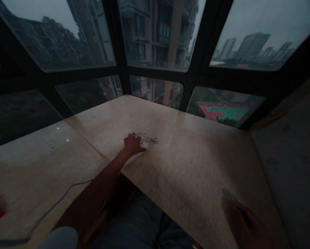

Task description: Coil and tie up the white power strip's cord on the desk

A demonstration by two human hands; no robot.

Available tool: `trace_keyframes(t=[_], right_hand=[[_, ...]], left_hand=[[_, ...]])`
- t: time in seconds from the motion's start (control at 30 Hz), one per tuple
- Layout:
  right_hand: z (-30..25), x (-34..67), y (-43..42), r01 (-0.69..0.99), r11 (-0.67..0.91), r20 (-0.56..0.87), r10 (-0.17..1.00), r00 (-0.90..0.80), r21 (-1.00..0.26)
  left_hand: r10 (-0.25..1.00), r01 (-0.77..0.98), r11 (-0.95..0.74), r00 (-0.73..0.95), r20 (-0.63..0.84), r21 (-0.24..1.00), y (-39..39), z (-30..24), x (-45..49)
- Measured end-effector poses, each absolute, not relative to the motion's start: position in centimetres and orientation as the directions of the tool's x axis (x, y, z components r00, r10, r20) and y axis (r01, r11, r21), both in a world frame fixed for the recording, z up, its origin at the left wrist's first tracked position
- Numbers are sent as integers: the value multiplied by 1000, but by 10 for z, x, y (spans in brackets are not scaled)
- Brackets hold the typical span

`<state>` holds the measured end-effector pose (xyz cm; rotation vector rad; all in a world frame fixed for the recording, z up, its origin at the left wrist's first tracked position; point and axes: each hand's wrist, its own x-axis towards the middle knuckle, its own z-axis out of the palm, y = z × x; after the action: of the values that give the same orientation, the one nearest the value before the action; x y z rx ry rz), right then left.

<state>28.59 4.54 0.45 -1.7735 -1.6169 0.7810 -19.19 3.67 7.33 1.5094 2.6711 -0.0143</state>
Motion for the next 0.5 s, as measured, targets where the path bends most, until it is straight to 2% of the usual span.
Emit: trace_keyframes(t=[0.13,0.33,0.5], right_hand=[[0,287,45,636,-11,43,997,70,-772],[-7,287,45,608,53,104,993,49,-792],[-9,287,47,569,85,122,992,27,-818]], left_hand=[[842,852,523,-517,-151,2,33,75,-182],[871,871,490,-490,-39,-10,24,70,-175],[865,868,496,-497,-70,-25,19,77,-156]])
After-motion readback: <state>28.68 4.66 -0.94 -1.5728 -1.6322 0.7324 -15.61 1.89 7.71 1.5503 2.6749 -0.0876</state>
